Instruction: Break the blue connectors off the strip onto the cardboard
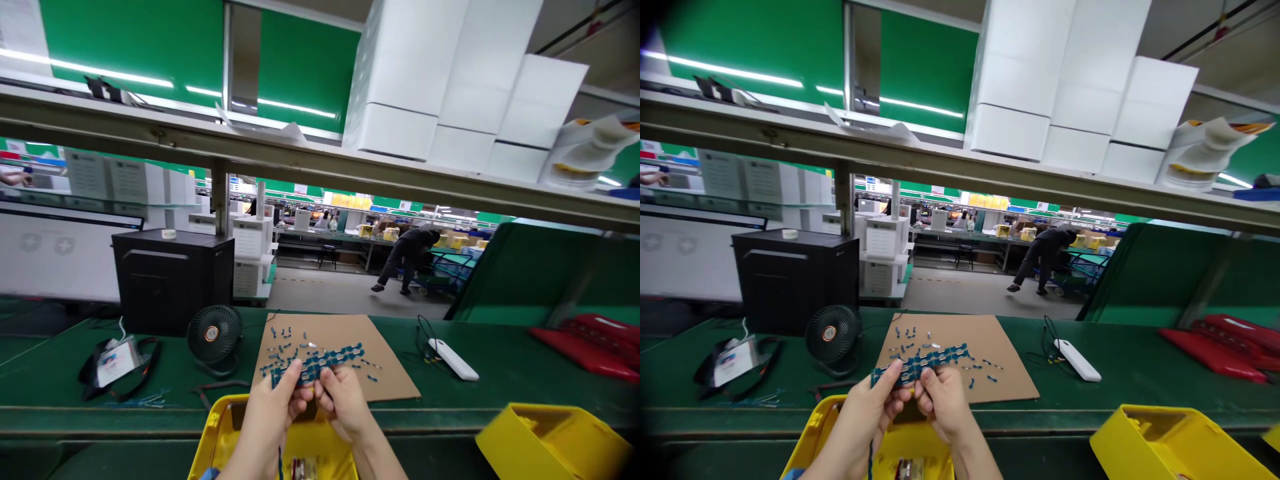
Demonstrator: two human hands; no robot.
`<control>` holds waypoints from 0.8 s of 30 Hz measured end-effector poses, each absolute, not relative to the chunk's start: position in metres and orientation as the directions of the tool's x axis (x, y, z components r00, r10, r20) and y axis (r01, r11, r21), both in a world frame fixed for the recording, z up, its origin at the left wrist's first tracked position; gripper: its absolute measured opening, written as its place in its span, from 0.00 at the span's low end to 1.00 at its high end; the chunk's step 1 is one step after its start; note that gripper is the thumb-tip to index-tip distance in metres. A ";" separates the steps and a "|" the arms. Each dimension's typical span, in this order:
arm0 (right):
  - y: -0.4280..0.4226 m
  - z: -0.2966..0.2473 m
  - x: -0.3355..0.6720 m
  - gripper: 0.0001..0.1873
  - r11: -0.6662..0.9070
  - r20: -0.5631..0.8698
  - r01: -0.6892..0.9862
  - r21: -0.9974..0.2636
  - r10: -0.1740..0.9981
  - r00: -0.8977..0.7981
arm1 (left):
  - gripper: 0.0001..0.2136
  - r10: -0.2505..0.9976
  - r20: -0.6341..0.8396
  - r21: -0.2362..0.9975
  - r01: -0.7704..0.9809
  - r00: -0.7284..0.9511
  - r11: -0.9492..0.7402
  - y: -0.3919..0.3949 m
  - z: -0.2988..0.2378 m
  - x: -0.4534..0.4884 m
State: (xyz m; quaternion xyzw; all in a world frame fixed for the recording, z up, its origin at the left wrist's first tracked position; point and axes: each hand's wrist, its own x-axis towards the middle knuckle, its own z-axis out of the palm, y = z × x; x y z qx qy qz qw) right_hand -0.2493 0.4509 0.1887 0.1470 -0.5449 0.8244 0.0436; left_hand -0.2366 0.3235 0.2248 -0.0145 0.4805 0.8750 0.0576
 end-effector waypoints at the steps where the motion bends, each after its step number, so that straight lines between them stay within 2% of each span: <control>1: 0.451 0.188 -0.248 0.25 -0.424 0.301 -0.238 -0.874 -0.088 -0.950 | 0.10 0.106 -0.098 0.821 -0.141 -0.989 -0.553 0.323 0.227 -0.235; 3: 0.455 0.189 -0.247 0.24 -0.449 0.316 -0.252 -0.857 -0.072 -0.946 | 0.08 0.114 -0.134 0.785 -0.175 -0.984 -0.595 0.321 0.230 -0.234; 5: 0.470 0.191 -0.254 0.24 -0.437 0.303 -0.277 -0.856 0.011 -0.953 | 0.07 0.080 -0.153 0.757 -0.168 -0.985 -0.631 0.318 0.230 -0.237; 8: 0.513 0.189 -0.279 0.26 -0.218 0.296 -0.344 -0.913 0.223 -0.929 | 0.07 0.023 -0.160 0.743 -0.136 -0.987 -0.656 0.314 0.228 -0.242; 10: 0.547 0.179 -0.300 0.25 0.007 0.308 -0.318 -0.948 0.281 -0.909 | 0.07 -0.006 -0.175 0.742 -0.128 -0.985 -0.658 0.314 0.227 -0.245; 13: 0.582 0.151 -0.326 0.22 0.236 0.227 -0.175 -0.956 0.217 -0.949 | 0.06 -0.028 -0.209 0.749 -0.142 -0.977 -0.647 0.317 0.227 -0.246; 17: 0.585 0.111 -0.343 0.13 0.490 0.112 -0.074 -0.868 0.049 -0.992 | 0.06 -0.022 -0.204 0.762 -0.145 -0.979 -0.631 0.321 0.225 -0.246; 21: 0.572 0.096 -0.350 0.05 0.597 0.050 -0.055 -0.800 -0.025 -0.998 | 0.04 -0.050 -0.218 0.781 -0.144 -0.975 -0.608 0.324 0.227 -0.244; 24: 0.576 0.100 -0.353 0.12 0.621 0.010 -0.040 -0.783 -0.051 -0.999 | 0.05 -0.044 -0.230 0.789 -0.160 -0.972 -0.593 0.326 0.227 -0.246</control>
